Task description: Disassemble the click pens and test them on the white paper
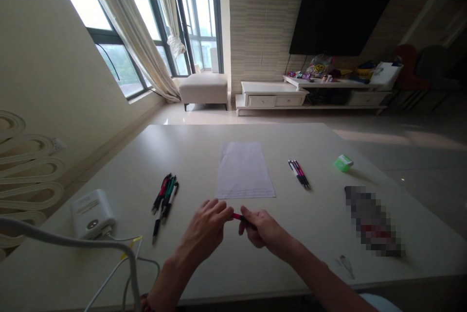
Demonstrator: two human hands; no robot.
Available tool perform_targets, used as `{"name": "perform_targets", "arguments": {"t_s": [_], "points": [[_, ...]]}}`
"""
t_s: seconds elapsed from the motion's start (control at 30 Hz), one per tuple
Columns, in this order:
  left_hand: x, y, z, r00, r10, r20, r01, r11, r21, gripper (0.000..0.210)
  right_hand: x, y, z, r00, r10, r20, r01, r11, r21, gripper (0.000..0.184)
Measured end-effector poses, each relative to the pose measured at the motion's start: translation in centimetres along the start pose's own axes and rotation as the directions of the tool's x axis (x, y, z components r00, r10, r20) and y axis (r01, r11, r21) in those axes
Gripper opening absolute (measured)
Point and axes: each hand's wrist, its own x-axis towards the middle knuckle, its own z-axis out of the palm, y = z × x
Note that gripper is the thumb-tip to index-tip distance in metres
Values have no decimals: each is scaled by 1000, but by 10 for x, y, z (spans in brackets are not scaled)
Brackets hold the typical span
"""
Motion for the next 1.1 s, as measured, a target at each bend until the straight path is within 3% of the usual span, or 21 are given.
{"name": "perform_targets", "arguments": {"t_s": [0.07, 0.1, 0.17, 0.23, 0.3, 0.37, 0.43, 0.5, 0.57, 0.67, 0.73, 0.8, 0.83, 0.9, 0.93, 1.0, 1.03, 1.1], "points": [[-1, 1, 0, 1000, 8, 9, -8, 999, 38, 21, 3, 2, 0, 991, 74, 110, -87, 989, 116, 51], [-1, 2, 0, 1000, -6, 18, 6, 1000, 23, 20, 2, 1, 0, 993, 48, 104, -58, 994, 91, 48], [-3, 3, 0, 997, -56, 47, 59, 997, -58, 21, -3, -3, 0, 993, -114, -11, 113, 989, -94, 44], [-4, 4, -1, 992, -97, 85, 109, 983, -149, 25, -9, -8, 1, 937, -333, -101, 285, 900, -329, 39], [-3, 4, -1, 990, -107, 96, 124, 974, -188, 27, -12, -10, 1, 891, -432, -141, 340, 839, -425, 35], [-2, 3, 0, 994, -95, 62, 104, 982, -156, 24, -10, -9, 0, 934, -318, -165, 255, 913, -318, 39], [0, 3, 1, 997, -70, 18, 71, 995, -73, 21, -5, -5, -4, 993, -78, -92, 72, 995, -66, 47], [1, 2, 2, 999, -40, -2, 40, 999, 19, 19, 0, -1, -7, 991, 98, 89, -112, 981, 157, 49], [1, 2, 2, 1000, -30, 8, 30, 998, 49, 19, 0, 1, -9, 980, 110, 163, -146, 963, 225, 45], [-1, 2, 0, 996, -74, 46, 78, 993, -88, 21, -7, -5, -7, 994, -110, -10, 110, 994, -18, 41], [-2, 1, -2, 992, -103, 77, 118, 970, -213, 22, -13, -10, -5, 939, -329, -105, 291, 918, -269, 36], [-1, 0, -3, 991, -114, 70, 128, 956, -262, 23, -15, -12, -3, 906, -401, -133, 331, 870, -365, 33], [-1, 0, -2, 993, -111, 48, 120, 960, -254, 22, -13, -11, -3, 925, -351, -143, 291, 899, -326, 36], [1, -1, 0, 996, -93, -14, 89, 979, -182, 20, -7, -5, -3, 984, -125, -130, 113, 989, -94, 47], [2, -1, 1, 996, -73, -42, 67, 989, -128, 19, -3, -1, -3, 997, 5, -82, 0, 998, 68, 51], [2, -1, 3, 997, -28, -78, 27, 1000, -12, 19, 3, 5, -3, 983, 166, 75, -182, 924, 336, 49], [2, -1, 4, 996, -12, -86, 15, 999, 32, 20, 4, 7, -3, 975, 178, 135, -218, 887, 407, 46], [0, -1, 4, 997, -11, -81, 15, 999, 52, 21, 3, 7, -3, 985, 109, 133, -156, 889, 431, 40]]}}
